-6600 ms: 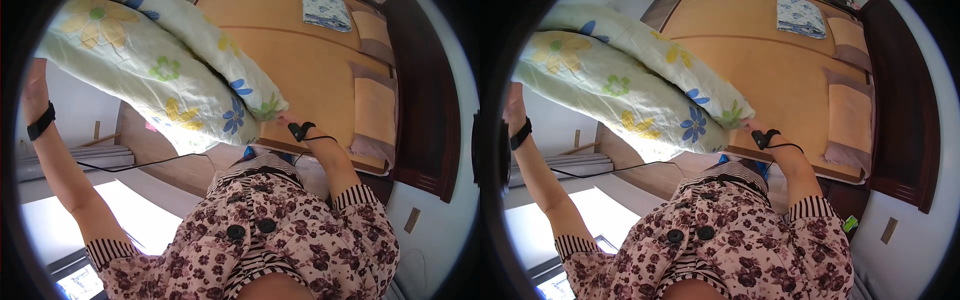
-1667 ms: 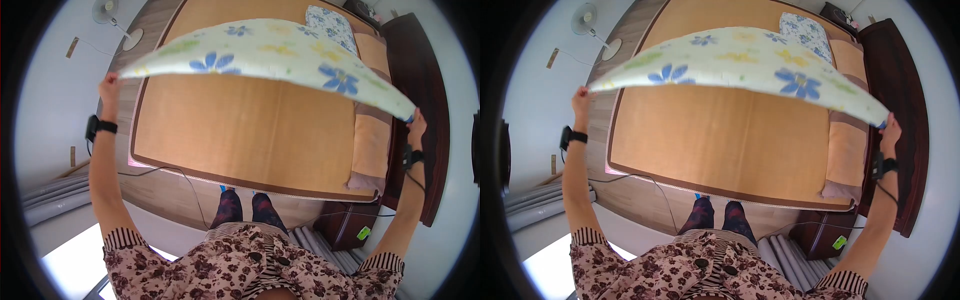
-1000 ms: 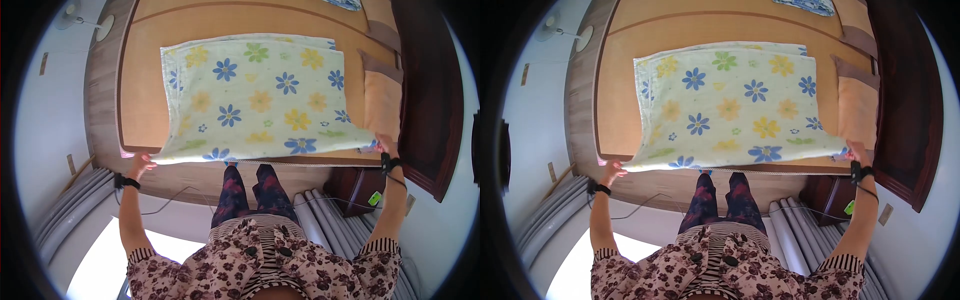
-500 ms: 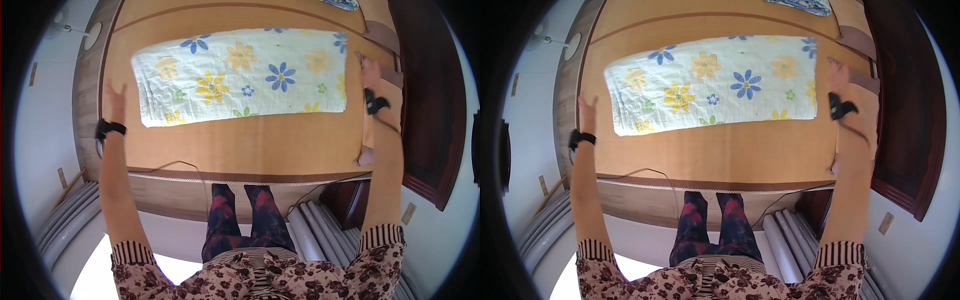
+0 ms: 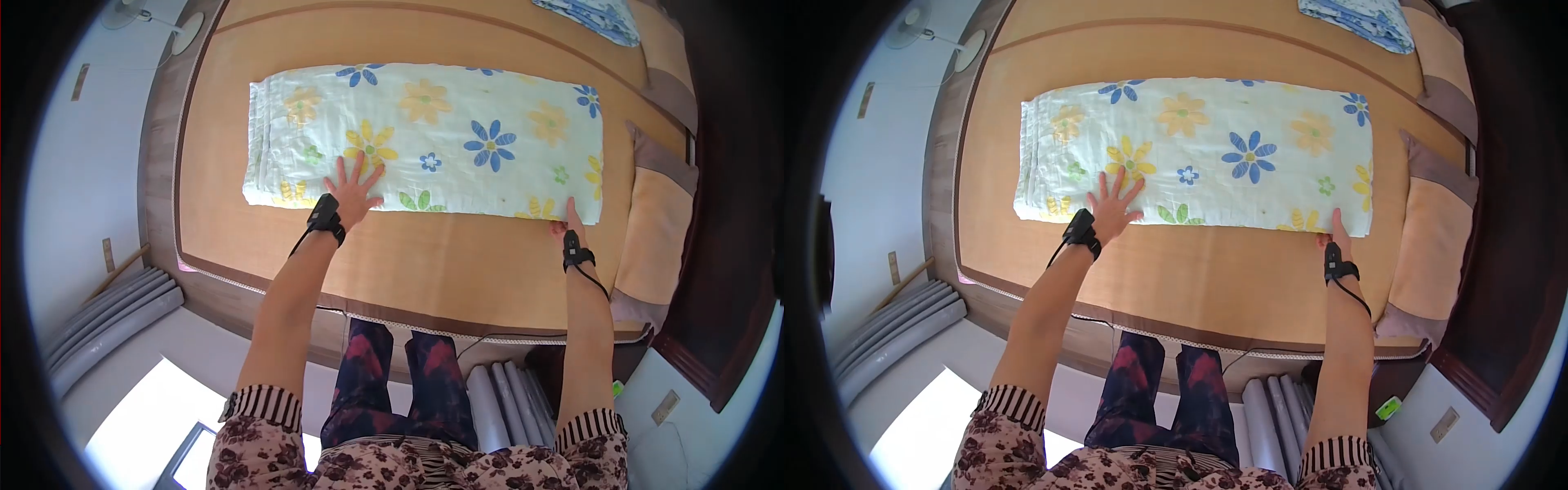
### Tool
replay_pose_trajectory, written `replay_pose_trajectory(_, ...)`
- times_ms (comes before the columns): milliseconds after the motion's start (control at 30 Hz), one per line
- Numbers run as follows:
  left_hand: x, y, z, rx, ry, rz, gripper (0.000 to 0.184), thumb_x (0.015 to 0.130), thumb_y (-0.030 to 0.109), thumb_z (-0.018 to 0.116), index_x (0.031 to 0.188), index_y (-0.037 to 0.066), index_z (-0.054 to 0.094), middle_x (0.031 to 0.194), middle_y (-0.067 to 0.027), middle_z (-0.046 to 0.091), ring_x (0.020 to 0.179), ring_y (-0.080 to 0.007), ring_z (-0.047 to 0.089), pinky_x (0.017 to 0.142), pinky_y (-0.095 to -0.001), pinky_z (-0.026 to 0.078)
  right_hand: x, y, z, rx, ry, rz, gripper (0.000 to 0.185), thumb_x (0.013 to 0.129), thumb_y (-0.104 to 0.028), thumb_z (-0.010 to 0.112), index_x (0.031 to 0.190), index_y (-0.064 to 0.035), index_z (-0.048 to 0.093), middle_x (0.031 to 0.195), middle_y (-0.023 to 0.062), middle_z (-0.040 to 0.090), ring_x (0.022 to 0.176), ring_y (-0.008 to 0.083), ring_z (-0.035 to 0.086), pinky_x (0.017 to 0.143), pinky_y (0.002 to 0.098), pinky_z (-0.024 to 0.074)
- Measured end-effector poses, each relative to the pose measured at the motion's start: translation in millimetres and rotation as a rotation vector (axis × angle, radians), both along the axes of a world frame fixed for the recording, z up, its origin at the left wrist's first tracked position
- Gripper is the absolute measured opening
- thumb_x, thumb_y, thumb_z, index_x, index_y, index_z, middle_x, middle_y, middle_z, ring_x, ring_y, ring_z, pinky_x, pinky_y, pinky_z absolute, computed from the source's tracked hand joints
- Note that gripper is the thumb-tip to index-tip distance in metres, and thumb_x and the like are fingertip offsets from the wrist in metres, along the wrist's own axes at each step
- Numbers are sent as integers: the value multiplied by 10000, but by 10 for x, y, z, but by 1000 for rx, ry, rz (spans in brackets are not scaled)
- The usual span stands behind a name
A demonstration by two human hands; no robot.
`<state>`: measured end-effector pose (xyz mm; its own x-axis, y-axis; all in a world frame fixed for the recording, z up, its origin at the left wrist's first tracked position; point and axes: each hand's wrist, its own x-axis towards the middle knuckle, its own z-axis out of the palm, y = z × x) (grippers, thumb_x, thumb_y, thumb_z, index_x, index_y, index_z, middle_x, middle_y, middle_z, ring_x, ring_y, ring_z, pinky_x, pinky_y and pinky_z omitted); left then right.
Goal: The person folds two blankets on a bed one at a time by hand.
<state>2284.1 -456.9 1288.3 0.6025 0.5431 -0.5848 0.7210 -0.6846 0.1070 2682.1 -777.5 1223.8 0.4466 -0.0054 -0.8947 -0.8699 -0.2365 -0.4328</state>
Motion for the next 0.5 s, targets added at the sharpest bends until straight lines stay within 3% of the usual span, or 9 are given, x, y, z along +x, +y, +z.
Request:
replay_pose_trajectory(67, 116, 9, -262, -84, 74, 48, 680, 776, 471, 551, 1360, 374, 218, 1473, -36, -16, 1300, -464, -2, 891, -718, 215, 199, 15, -222, -12, -46, -67, 295, 732, -313, 723, 899, -136, 556, 736, 19, 563, 515, 132, 434, 483, 285, 388)
replay_pose_trajectory(100, 208, 32, -307, -83, 79, 36, 676, 785, 437, 564, 1356, 397, 205, 1473, -45, -10, 1298, -470, -1, 880, -721, 219, 210, 133, -111, -58, -122, -185, 337, 720, -147, 729, 1010, -111, 560, 921, 45, 597, 729, 156, 546, 594, 295, 471)
replay_pose_trajectory(200, 325, -9, -287, -29, 121, 58, 715, 773, 372, 609, 1365, 364, 210, 1471, -56, 5, 1317, -424, 1, 933, -684, 202, 241, 331, 8, 22, -456, -131, 417, 709, -53, 701, 1091, -52, 533, 1042, 62, 572, 915, 193, 555, 710, 307, 490)
replay_pose_trajectory(300, 290, -164, -432, 97, -187, 3, 717, 791, 275, 603, 1384, 274, 200, 1466, -68, 40, 1331, -375, 30, 985, -623, 196, 108, 479, 133, 168, -800, 107, 426, 696, 4, 673, 1098, 4, 529, 1061, 72, 576, 933, 200, 561, 772, 304, 477)
replay_pose_trajectory(333, 405, -183, -258, 57, -273, -53, 688, 810, 221, 575, 1387, 200, 200, 1463, -76, 56, 1341, -329, 46, 1019, -571, 183, 25, 590, 220, 163, -817, 173, 434, 684, 0, 679, 1092, 8, 531, 1050, 70, 581, 917, 197, 567, 781, 303, 471)
replay_pose_trajectory(400, 412, -219, -267, -33, -260, -239, 669, 816, 194, 564, 1384, 202, 210, 1462, -80, 58, 1341, -325, 53, 1013, -575, 185, -229, 879, 375, 152, -849, 306, 449, 661, -8, 693, 1081, 18, 535, 1029, 67, 592, 885, 191, 580, 799, 301, 461)
replay_pose_trajectory(500, 119, -237, -717, 12, -194, -290, 648, 808, 164, 543, 1374, 219, 230, 1455, -74, 94, 1335, -325, 92, 986, -605, 205, -853, 1456, 550, 149, -1003, 522, 434, 664, 2, 664, 1080, 15, 541, 995, 78, 610, 868, 191, 591, 798, 301, 461)
